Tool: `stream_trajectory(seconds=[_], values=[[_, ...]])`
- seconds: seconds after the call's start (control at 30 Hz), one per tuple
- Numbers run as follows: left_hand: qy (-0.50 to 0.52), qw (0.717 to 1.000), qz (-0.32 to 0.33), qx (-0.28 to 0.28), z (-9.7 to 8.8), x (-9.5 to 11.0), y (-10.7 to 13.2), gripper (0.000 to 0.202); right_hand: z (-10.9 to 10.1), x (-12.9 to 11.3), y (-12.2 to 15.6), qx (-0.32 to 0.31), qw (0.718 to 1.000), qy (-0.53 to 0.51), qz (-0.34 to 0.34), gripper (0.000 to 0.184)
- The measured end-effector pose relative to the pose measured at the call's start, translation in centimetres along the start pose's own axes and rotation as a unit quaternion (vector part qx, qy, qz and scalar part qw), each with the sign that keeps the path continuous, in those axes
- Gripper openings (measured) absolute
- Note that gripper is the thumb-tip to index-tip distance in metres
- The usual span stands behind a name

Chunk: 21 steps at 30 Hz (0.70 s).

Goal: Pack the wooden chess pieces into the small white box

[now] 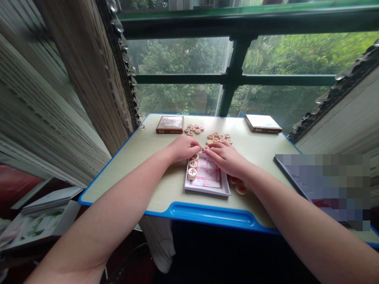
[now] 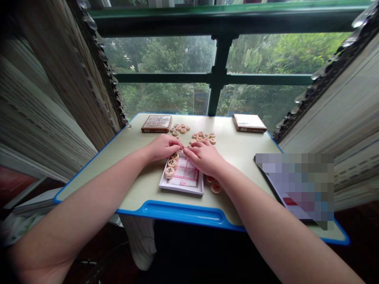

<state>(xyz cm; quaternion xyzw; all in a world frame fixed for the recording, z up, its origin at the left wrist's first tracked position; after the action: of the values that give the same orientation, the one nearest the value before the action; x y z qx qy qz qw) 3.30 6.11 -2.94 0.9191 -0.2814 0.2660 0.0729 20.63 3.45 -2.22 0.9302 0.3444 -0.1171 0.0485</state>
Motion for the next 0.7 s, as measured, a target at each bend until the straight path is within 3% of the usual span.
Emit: stream_trajectory(seconds=[0.43,0.7], values=[[-0.001,1.000,-0.003,-0.006,-0.2,0.5,0.2,0.030,-1.0,-0.1,0.5,0.072,0.996,-0.045,-0.033,0.039],[-0.002,1.000,0.009,-0.005,-0.1,0.2,0.1,0.028,-1.6,-0.8,0.9,0.021,0.999,-0.033,-0.030,0.030]])
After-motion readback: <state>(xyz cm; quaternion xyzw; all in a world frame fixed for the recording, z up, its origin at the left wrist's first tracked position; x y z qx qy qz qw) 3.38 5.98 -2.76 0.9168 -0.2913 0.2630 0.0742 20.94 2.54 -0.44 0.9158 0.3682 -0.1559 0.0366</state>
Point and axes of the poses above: each hand's wrist, its own y-axis away from the middle knuckle, its own z-axis out of the palm, x = y × z, the point moved 2 cm from there along -y, towards the middle knuckle, and after that the axes turned 12 degrees about -x, right-handed, at the moved point
